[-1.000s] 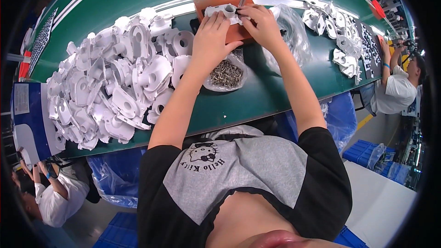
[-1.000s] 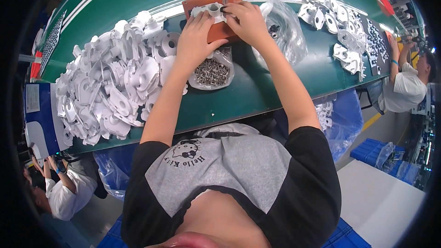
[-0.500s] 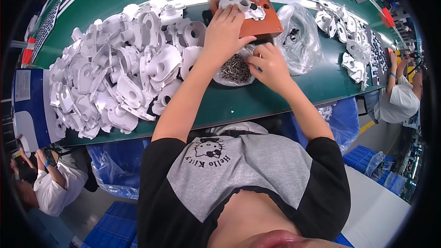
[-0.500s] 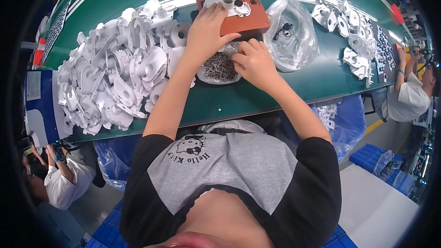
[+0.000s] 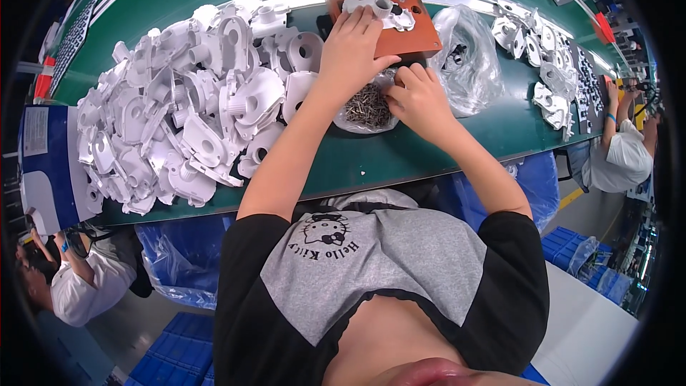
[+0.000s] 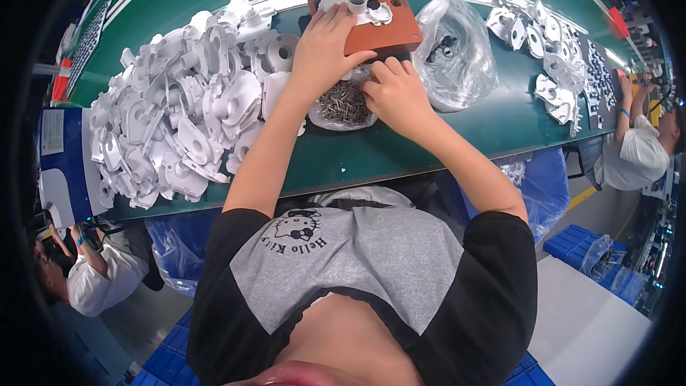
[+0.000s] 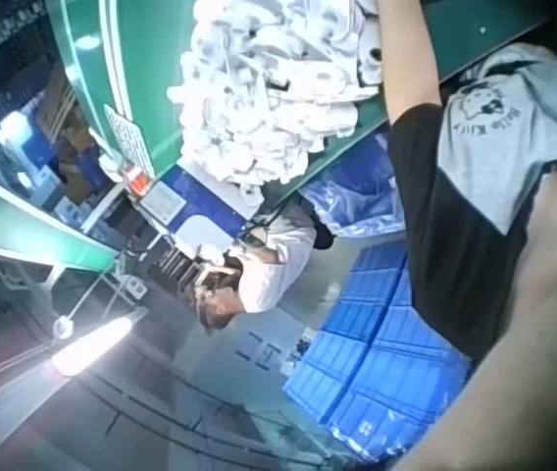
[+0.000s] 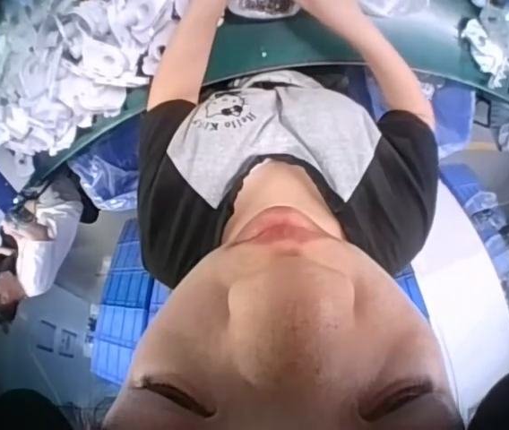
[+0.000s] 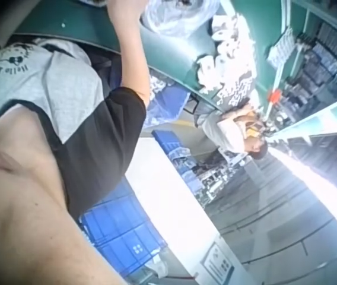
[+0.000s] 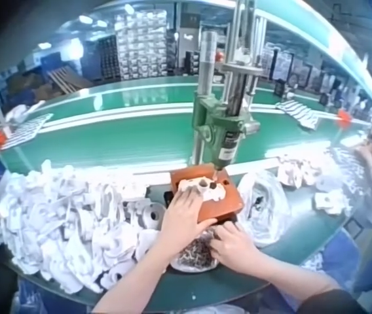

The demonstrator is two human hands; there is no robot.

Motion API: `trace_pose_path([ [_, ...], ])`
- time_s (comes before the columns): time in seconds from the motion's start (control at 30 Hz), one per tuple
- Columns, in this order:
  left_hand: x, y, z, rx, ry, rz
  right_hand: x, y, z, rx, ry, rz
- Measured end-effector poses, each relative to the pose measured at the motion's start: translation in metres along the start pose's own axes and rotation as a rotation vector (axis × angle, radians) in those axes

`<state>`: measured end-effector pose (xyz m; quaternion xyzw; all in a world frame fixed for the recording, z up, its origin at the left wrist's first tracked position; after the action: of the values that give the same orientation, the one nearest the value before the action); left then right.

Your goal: Assembling white plastic components using a manual press and small screws on an electronics factory assembly line.

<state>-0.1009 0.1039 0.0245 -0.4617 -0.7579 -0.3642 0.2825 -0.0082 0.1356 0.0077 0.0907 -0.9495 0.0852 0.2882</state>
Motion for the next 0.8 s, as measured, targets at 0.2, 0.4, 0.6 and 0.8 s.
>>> trace_pose_path([
  [0.2, -0.0006, -0.0010, -0.0004, -0.007, 0.013, -0.005, 0.0036, -0.0048, 0.0034, -0.020, 0.020, -0.051],
  [0.4, -0.0011, -0.0019, 0.0008, -0.016, 0.010, -0.014, 0.0029, -0.0044, 0.0060, -0.013, 0.019, -0.055],
  [0.6, -0.0006, -0.0016, -0.0009, -0.016, 0.010, -0.021, 0.0047, -0.0050, 0.0092, -0.007, 0.015, -0.103],
  [0.8, -0.0001, -0.0017, -0.0018, -0.012, 0.014, -0.025, 0.0063, -0.0049, 0.0096, 0.001, 0.008, -0.103],
])
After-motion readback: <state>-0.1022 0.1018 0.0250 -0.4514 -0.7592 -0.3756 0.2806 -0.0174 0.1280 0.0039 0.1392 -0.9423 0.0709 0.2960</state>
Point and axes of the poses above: each hand's wrist, its own x-axis towards the middle knuckle, its own z-axis out of the palm, y = z × x, the point moved 10 cm from there along x, towards the middle knuckle, and after that the axes turned 12 degrees about y, right-handed, at the moved point
